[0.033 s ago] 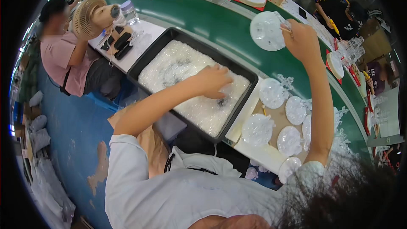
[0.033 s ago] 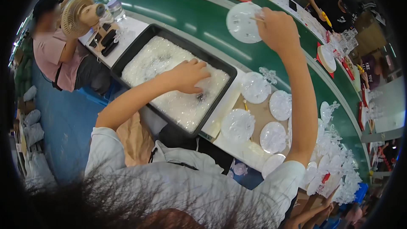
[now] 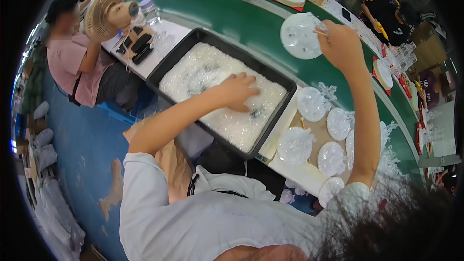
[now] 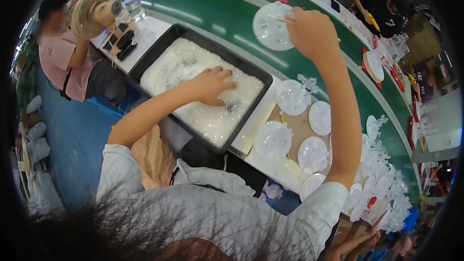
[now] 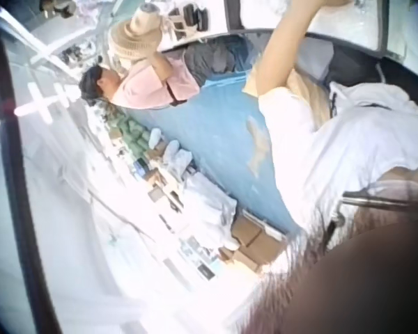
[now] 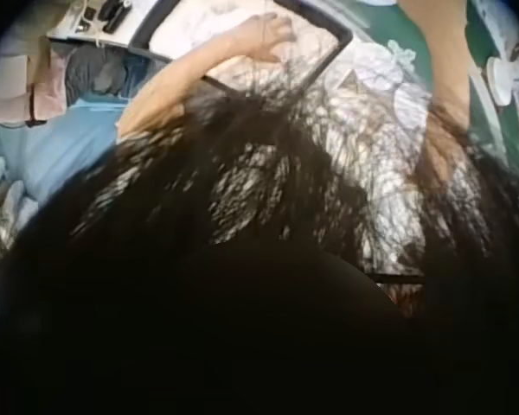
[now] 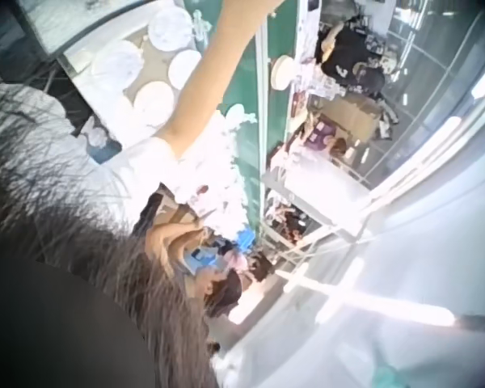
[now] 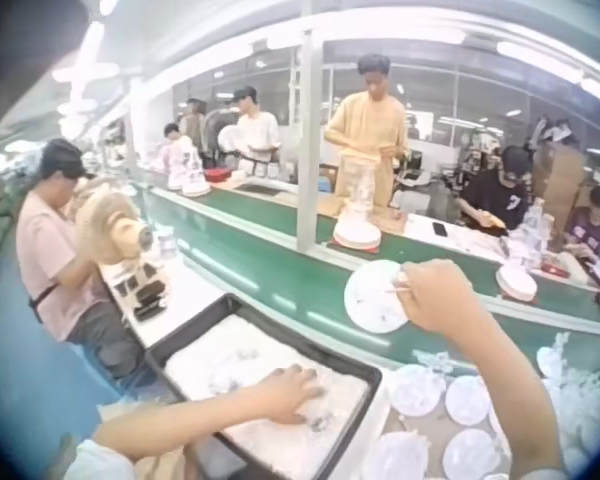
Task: Applying adhesive and decorative beads to clear plastic lighting ornaments.
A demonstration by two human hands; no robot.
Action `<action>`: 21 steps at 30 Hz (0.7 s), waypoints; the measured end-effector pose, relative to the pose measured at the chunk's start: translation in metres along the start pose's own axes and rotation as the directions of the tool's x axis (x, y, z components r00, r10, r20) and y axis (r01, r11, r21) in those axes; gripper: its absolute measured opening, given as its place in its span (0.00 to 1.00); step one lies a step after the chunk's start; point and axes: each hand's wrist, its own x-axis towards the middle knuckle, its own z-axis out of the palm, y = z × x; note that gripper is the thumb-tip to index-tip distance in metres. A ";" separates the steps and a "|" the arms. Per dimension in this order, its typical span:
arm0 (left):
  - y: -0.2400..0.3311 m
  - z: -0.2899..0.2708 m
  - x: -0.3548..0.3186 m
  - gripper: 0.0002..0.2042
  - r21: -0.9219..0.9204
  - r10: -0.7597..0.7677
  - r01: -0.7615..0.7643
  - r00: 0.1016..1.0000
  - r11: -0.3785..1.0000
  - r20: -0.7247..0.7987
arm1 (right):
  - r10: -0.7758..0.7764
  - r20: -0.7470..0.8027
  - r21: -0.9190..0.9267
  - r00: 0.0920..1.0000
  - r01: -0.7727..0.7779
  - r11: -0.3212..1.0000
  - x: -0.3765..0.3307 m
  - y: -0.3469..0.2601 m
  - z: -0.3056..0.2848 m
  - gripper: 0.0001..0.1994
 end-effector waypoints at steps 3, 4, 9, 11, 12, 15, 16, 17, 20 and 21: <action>-0.023 0.008 -0.024 0.26 0.083 0.029 -0.026 0.999 0.996 -0.029 | 0.035 0.187 -0.084 0.982 -0.020 0.996 -0.008 -0.068 -0.001 0.08; -0.029 0.000 -0.031 0.29 0.006 -0.060 0.060 0.997 0.998 0.057 | 0.023 0.327 -0.065 0.945 -0.002 0.998 -0.012 -0.089 0.005 0.08; -0.062 -0.018 -0.062 0.38 -0.026 -0.318 0.317 0.943 0.948 -0.102 | -0.016 0.569 0.029 0.822 -0.001 1.000 -0.035 -0.137 0.058 0.09; -0.069 -0.013 -0.066 0.44 -0.132 -0.466 0.504 0.851 0.853 0.241 | -0.021 0.612 0.050 0.791 -0.012 0.999 -0.043 -0.138 0.084 0.10; -0.057 -0.021 -0.063 0.44 -0.076 -0.433 0.457 0.875 0.886 0.219 | 0.013 0.587 0.103 0.809 -0.090 0.991 -0.046 -0.133 0.093 0.11; -0.065 -0.002 -0.046 0.41 -0.349 -0.221 0.238 0.971 0.907 0.088 | 0.118 0.553 0.181 0.825 -0.257 0.949 -0.064 -0.132 0.116 0.14; -0.064 -0.004 -0.042 0.39 -0.437 -0.131 0.119 0.991 0.892 0.004 | 0.201 0.552 0.193 0.809 -0.358 0.913 -0.070 -0.131 0.122 0.15; -0.062 -0.006 -0.044 0.39 -0.441 -0.127 0.117 0.992 0.890 0.008 | 0.205 0.557 0.190 0.805 -0.364 0.912 -0.071 -0.131 0.115 0.15; -0.072 -0.008 -0.058 0.43 -0.371 -0.124 0.078 0.987 0.925 -0.102 | -0.040 0.499 0.359 0.865 -0.165 0.919 -0.070 -0.119 0.090 0.29; -0.063 -0.013 -0.060 0.43 -0.374 -0.107 0.062 0.989 0.925 -0.098 | -0.022 0.504 0.348 0.864 -0.180 0.920 -0.071 -0.111 0.084 0.29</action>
